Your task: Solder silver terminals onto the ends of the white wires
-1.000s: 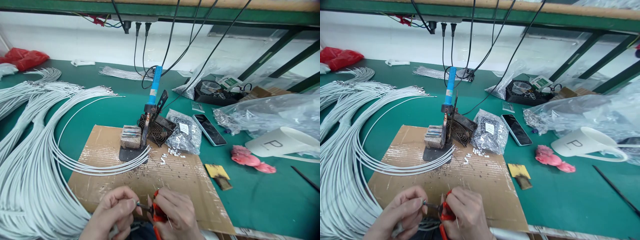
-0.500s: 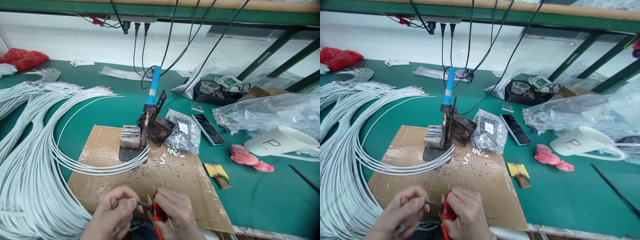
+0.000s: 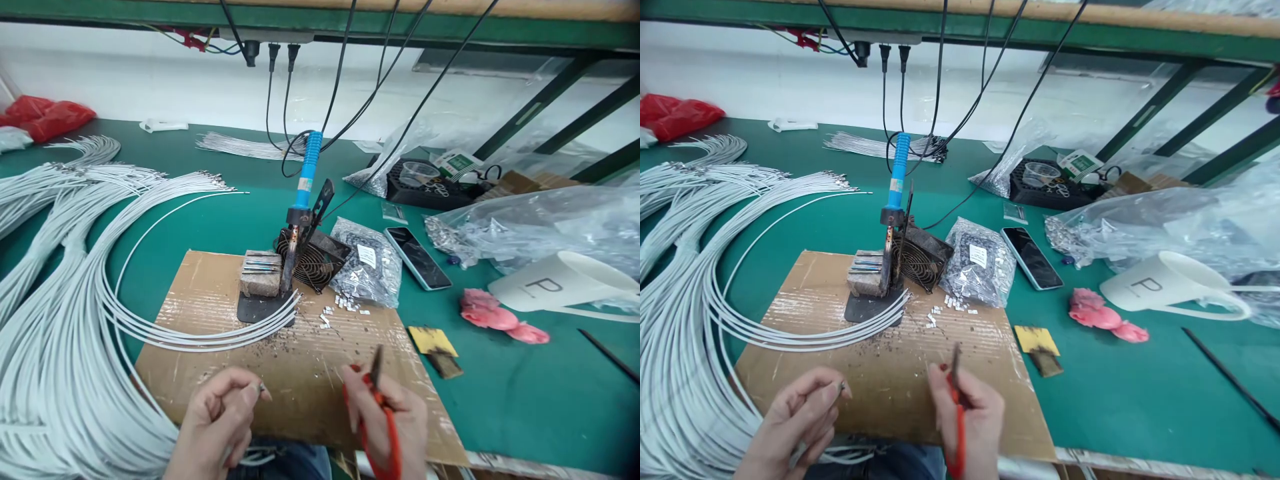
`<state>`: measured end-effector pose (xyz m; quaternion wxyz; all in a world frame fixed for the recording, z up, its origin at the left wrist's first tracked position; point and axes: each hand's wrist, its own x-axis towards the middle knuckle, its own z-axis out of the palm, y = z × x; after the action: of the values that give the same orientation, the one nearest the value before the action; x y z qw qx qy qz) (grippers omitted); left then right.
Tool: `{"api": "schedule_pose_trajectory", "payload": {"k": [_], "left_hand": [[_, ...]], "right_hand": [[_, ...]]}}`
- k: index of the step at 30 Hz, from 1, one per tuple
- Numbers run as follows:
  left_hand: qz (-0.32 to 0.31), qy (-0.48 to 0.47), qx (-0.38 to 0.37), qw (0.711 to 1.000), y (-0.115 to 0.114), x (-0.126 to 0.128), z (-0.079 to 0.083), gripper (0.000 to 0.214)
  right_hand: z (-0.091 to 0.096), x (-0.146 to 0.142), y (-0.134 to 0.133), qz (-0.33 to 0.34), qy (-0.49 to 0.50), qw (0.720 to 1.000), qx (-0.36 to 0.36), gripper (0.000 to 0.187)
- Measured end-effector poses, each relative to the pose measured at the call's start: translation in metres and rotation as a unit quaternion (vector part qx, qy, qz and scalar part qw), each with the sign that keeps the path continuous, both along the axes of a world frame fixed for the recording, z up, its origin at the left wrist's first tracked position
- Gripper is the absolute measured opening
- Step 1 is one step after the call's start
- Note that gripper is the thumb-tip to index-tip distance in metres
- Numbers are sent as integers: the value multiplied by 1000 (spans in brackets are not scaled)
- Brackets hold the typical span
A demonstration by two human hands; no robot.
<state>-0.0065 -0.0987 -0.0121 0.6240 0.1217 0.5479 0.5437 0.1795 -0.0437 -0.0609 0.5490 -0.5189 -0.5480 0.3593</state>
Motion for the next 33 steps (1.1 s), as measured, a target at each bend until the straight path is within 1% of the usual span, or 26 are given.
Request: {"api": "schedule_pose_trajectory", "payload": {"k": [2,4,6,9,12,16,23,26,28,31,33], "left_hand": [[3,38,22,999,1,3,-1,51],[2,71,42,997,2,6,-1,54],[-2,101,50,994,3,8,0,55],[-9,136,56,989,3,9,0,58],[-15,158,59,985,2,10,-2,60],[-25,169,56,984,1,13,-4,62],[-22,190,58,980,0,13,-6,63],[-16,184,62,981,2,15,-9,62],[-10,172,64,983,4,18,-10,62],[-1,121,57,991,6,20,-9,58],[5,90,44,995,4,15,-7,55]], "right_hand": [[1,-2,-3,78,-72,994,16,42],[0,-9,-9,144,-136,979,48,39],[-3,-15,-12,181,-178,964,73,36],[-5,-18,-13,205,-223,947,104,35],[-3,-16,-12,209,-255,936,121,37],[2,-12,-12,215,-287,925,125,37],[8,-5,-10,229,-292,917,145,32],[4,-10,-13,219,-272,924,157,31],[-3,-19,-17,198,-248,935,159,31],[-10,-29,-19,147,-203,957,144,36],[-7,-23,-13,100,-166,972,130,41]]}}
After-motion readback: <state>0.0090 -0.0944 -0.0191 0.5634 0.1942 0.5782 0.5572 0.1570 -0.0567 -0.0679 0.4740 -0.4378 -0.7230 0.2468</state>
